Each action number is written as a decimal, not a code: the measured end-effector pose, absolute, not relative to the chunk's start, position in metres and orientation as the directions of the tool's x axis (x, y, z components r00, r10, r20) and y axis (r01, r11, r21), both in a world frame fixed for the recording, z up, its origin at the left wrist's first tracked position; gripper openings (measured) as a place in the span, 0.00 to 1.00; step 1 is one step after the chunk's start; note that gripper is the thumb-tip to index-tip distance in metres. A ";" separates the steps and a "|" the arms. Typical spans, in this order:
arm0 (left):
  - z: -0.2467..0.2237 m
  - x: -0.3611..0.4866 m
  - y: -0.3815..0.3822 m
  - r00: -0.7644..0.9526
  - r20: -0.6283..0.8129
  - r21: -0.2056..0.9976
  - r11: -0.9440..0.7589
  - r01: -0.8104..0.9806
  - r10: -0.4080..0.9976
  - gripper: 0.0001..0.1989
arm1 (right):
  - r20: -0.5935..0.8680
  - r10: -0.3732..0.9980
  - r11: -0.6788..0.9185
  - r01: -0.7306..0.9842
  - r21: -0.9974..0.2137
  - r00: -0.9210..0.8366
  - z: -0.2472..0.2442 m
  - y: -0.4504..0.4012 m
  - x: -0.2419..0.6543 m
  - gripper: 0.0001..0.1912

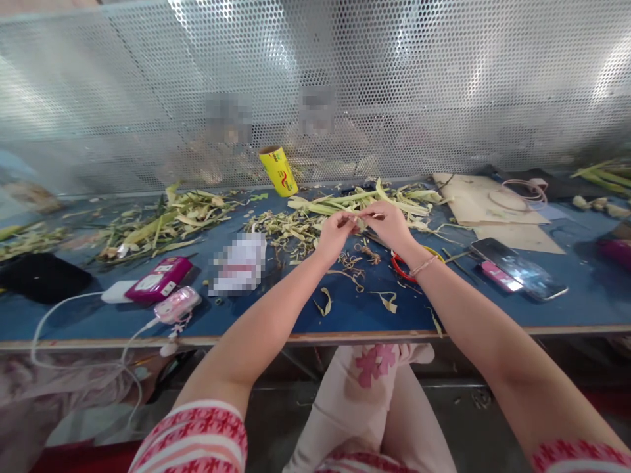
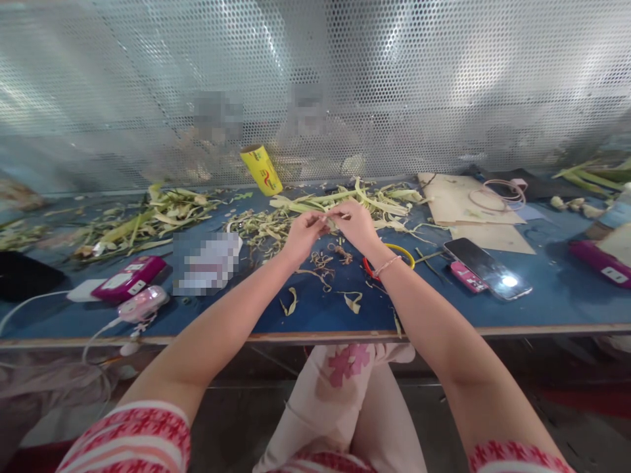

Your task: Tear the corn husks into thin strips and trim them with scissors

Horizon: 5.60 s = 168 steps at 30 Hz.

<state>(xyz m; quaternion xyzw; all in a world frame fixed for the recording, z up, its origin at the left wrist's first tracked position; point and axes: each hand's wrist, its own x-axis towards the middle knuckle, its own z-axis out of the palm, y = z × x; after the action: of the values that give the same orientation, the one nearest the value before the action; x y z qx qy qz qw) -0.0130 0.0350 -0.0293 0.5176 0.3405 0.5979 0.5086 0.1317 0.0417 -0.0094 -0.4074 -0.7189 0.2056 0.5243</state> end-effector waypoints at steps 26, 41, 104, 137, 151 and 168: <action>-0.028 -0.011 0.032 0.074 0.250 0.930 -0.218 -0.297 0.965 0.09 | 0.419 0.904 0.427 0.225 -0.876 -0.083 -0.005 0.039 0.130 0.05; -0.035 -0.012 0.037 0.075 0.317 0.925 -0.291 -0.245 0.945 0.12 | 0.441 0.896 0.443 0.152 -0.884 -0.048 -0.013 0.045 0.128 0.08; -0.026 -0.010 0.028 0.078 0.151 0.866 -0.094 -0.491 0.985 0.13 | 0.521 0.851 0.502 0.401 -0.766 -0.069 -0.008 0.038 0.130 0.04; -0.023 -0.009 0.029 -0.052 0.174 0.885 -0.179 -0.429 0.983 0.09 | 0.284 0.959 0.273 0.262 -0.926 0.004 -0.022 0.052 0.125 0.13; -0.025 -0.005 0.025 -0.050 0.203 0.904 -0.207 -0.373 0.978 0.08 | 0.426 0.903 0.395 0.475 -0.786 -0.047 -0.013 0.032 0.119 0.10; -0.026 -0.004 0.025 0.013 0.209 0.942 -0.197 -0.272 0.978 0.11 | 0.490 0.872 0.433 0.471 -0.769 0.000 -0.012 0.035 0.124 0.08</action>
<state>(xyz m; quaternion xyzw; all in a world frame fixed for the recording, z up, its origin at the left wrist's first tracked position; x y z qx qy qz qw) -0.0041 0.0245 -0.0264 0.4867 0.3627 0.6015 0.5194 0.1240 0.0353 -0.0122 -0.4944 -0.6787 0.1982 0.5056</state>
